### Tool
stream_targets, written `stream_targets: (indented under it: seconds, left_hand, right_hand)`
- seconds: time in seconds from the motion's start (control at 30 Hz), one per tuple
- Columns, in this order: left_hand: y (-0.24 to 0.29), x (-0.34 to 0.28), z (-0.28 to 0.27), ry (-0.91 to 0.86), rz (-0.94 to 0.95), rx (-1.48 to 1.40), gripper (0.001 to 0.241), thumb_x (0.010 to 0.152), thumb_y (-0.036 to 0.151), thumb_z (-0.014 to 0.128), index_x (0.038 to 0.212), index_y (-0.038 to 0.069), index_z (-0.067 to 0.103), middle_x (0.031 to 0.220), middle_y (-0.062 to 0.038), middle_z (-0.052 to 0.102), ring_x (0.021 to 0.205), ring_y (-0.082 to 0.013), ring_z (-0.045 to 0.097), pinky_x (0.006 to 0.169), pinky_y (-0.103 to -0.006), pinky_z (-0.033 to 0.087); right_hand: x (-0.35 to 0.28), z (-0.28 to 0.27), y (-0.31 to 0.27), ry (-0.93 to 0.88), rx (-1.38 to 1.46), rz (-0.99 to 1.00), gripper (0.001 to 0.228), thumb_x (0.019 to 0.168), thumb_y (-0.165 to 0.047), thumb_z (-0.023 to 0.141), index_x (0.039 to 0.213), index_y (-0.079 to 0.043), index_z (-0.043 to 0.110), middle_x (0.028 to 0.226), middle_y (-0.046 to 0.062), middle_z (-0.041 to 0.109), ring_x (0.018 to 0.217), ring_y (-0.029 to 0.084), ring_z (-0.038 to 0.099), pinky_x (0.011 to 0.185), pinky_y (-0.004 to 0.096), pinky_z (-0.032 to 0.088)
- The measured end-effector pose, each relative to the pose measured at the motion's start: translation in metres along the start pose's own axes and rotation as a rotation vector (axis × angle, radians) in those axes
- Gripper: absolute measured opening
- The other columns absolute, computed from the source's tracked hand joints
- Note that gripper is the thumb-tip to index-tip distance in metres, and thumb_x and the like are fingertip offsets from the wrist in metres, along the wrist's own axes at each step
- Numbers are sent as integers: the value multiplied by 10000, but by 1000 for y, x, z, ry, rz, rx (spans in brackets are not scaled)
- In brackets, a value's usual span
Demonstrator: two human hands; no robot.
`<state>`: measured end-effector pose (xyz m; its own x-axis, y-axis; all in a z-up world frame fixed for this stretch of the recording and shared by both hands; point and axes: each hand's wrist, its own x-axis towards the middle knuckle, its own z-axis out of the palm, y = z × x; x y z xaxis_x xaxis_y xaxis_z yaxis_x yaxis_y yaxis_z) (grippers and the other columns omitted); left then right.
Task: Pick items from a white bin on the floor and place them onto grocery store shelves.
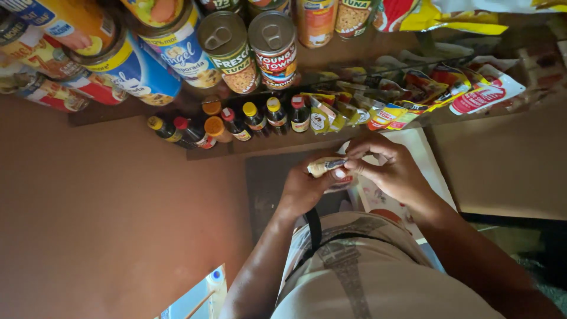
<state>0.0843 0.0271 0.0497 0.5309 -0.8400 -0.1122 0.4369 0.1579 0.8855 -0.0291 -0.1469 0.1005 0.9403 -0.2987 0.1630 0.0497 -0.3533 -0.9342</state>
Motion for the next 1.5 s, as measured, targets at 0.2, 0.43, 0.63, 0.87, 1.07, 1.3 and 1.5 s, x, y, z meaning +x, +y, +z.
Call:
stream_targets:
  seconds: [0.2,0.43,0.63,0.87,1.07,1.3,1.5]
  left_hand:
    - [-19,4,-13,104,98,161,352,956,276,763,1170,-2,738,1059,-34,767,932,-76,668,814,-278,590]
    - [-25,16,-22,258,-39,361,436,995,422,690,1117,12,770,941,-18,774,852,-61,650,762,-274,562]
    - [-28,24,-21,162,48,3,339,974,293,765,1150,26,651,933,9,662,807,-79,564,713,-271,463]
    - [0,25,-1,266,81,-331,224,963,263,701,1042,57,665,867,26,695,754,-62,603,695,-254,496]
    - [-68,30,-39,378,85,25,442,1170,311,683,948,-67,627,817,-47,577,762,-113,482,674,-290,412]
    - [2,21,-10,-192,16,10,522,909,238,771,1338,18,573,1239,-39,690,1132,-136,640,999,-321,516]
    - [-22,23,-5,19,-2,-8,527,867,119,826,1321,-20,597,1221,-83,711,1119,-156,658,997,-341,532]
  right_hand:
    - [13,4,-16,26,192,156,341,899,-163,755,1217,-70,675,1031,5,690,946,78,660,832,240,550]
    - [4,8,41,66,162,381,235,910,-179,788,1062,-14,721,903,30,715,793,101,629,686,264,513]
    - [0,5,64,215,501,481,257,934,-180,759,1116,-3,718,935,33,712,851,118,645,737,275,521]
    - [-11,23,15,-73,427,560,526,819,-243,779,1277,-32,628,1073,53,744,929,152,724,773,338,607]
    - [-25,25,25,51,393,408,476,896,-229,769,1282,22,650,1129,56,738,1000,120,684,874,303,563]
    - [-32,14,31,64,381,430,420,912,-210,735,1254,21,659,1082,54,746,957,137,698,830,313,580]
    - [-33,16,27,58,294,356,555,792,-154,824,1272,-18,581,1080,36,706,977,128,680,837,304,566]
